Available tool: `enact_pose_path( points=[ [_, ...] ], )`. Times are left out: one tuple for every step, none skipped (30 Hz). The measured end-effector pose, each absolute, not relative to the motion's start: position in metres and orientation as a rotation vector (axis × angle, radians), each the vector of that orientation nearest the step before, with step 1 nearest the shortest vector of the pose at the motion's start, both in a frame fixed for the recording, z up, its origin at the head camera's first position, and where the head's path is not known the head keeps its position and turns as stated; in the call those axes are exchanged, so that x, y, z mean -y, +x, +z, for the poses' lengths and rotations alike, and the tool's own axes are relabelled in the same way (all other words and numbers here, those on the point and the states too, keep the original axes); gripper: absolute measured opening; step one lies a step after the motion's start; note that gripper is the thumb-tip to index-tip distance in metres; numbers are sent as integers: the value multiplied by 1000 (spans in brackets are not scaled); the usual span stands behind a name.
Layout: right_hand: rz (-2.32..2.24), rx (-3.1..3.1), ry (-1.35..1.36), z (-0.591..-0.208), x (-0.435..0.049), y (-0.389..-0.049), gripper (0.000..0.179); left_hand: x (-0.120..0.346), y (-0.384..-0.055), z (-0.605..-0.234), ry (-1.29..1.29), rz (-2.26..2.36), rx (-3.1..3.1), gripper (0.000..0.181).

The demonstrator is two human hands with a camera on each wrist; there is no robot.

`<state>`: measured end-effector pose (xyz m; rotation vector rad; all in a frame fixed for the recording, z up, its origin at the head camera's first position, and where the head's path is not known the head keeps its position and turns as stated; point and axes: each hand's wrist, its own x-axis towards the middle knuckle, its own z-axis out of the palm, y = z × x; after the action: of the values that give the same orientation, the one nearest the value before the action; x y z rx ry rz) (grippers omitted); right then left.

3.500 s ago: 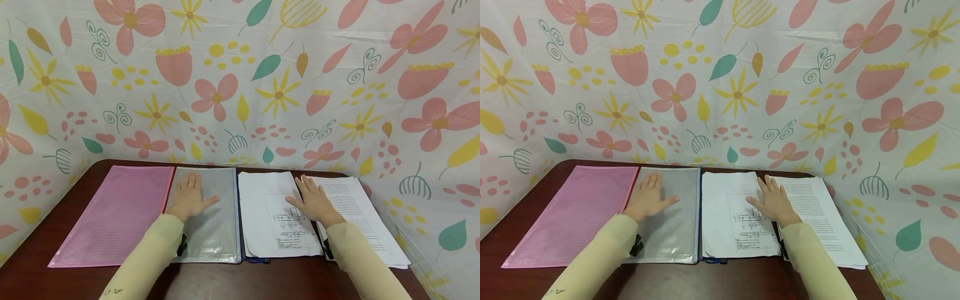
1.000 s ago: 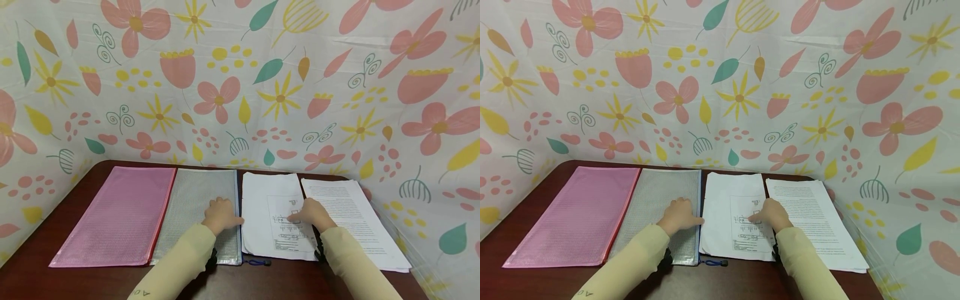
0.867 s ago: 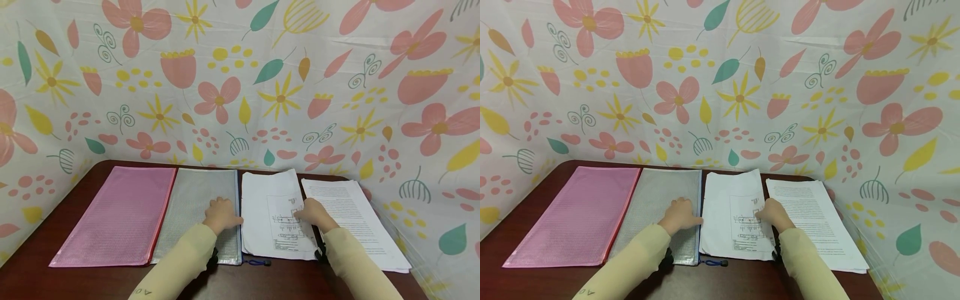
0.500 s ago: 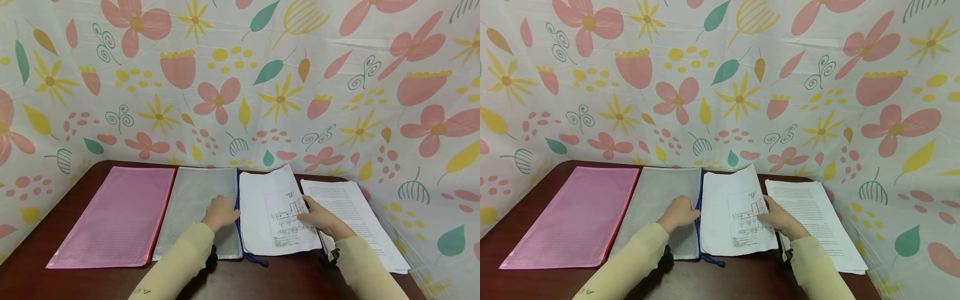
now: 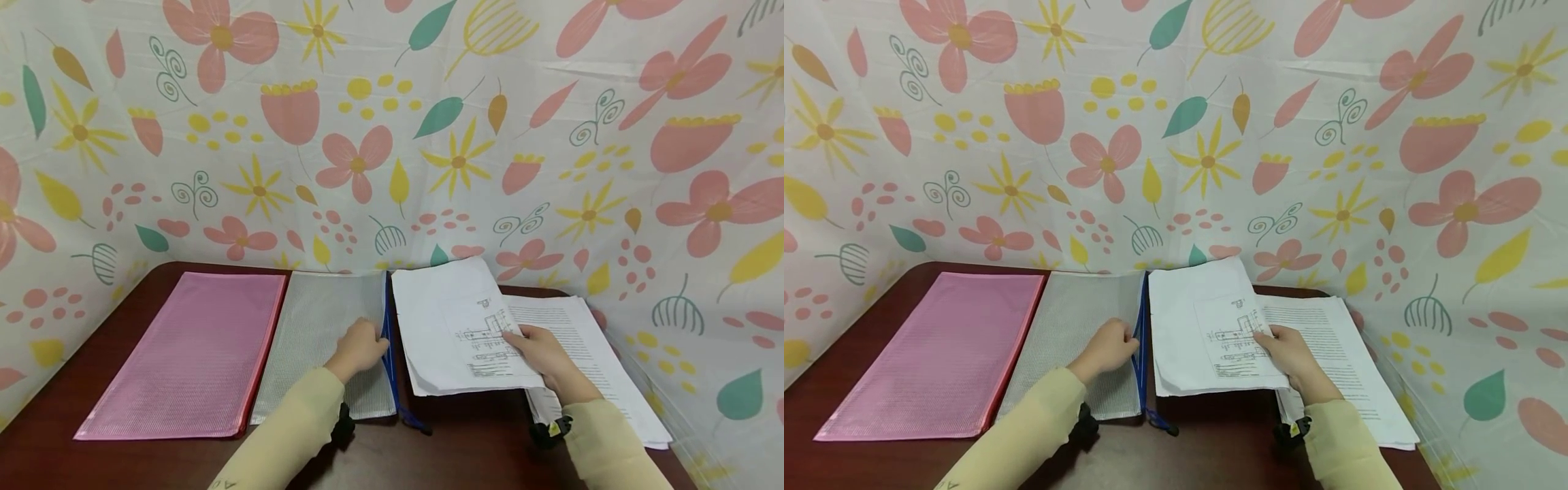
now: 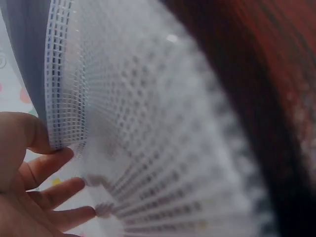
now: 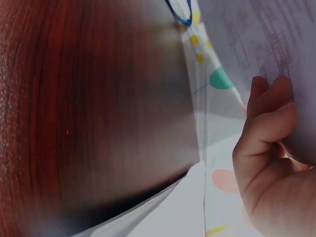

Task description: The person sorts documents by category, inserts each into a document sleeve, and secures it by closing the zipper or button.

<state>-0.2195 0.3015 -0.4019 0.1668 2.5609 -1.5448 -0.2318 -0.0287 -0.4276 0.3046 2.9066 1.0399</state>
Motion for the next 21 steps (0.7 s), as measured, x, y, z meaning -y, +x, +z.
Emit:
enact_pose_path(
  points=[
    [-1562,-2542,161,-402,-302,-220,50,30,-232,-428,318,1079,-2903,30],
    [-1577,-2525,157,-402,-303,-220,50,31,-232,-429,334,1119,-2900,30],
    [-1593,-2508,157,-402,-303,-219,50,32,-232,-430,355,1155,-2903,30],
    [-1609,-2490,157,-402,-303,-219,50,33,-232,-431,374,1193,-2901,30],
    [-1623,-2471,158,-403,-303,-219,50,34,-232,-432,392,1221,-2905,30],
    [-1629,-2462,158,-403,-303,-219,50,35,-232,-432,405,1245,-2904,29],
    [-1628,-2460,157,-404,-303,-219,49,35,-232,-432,419,1274,-2899,29],
    [-1629,-2454,158,-404,-303,-219,49,36,-232,-433,436,1291,-2903,29],
    [-1627,-2455,157,-405,-302,-219,49,37,-232,-433,448,1306,-2900,29],
    [-1626,-2455,156,-405,-302,-219,49,37,-232,-433,448,1317,-2893,30],
    [-1630,-2451,156,-406,-302,-220,49,37,-232,-432,454,1319,-2893,30],
    [-1627,-2458,155,-406,-301,-220,49,38,-232,-432,459,1322,-2890,31],
    [-1631,-2460,159,-407,-300,-221,50,38,-232,-432,464,1322,-2890,31],
    [-1637,-2461,165,-407,-299,-222,50,38,-232,-432,473,1317,-2892,31],
    [-1639,-2470,171,-407,-297,-222,50,38,-232,-432,474,1315,-2889,30],
    [-1646,-2474,181,-407,-295,-223,51,38,-232,-432,473,1309,-2889,29],
    [-1651,-2479,191,-406,-293,-223,51,39,-232,-432,477,1303,-2890,27],
    [-1650,-2493,198,-406,-290,-224,51,39,-232,-432,476,1297,-2891,26],
    [-1653,-2506,206,-406,-288,-224,51,39,-232,-433,474,1292,-2892,25],
    [-1653,-2524,212,-406,-285,-224,50,38,-232,-433,470,1289,-2891,24],
    [-1657,-2537,219,-406,-282,-224,49,38,-232,-434,461,1281,-2892,23]
  ],
)
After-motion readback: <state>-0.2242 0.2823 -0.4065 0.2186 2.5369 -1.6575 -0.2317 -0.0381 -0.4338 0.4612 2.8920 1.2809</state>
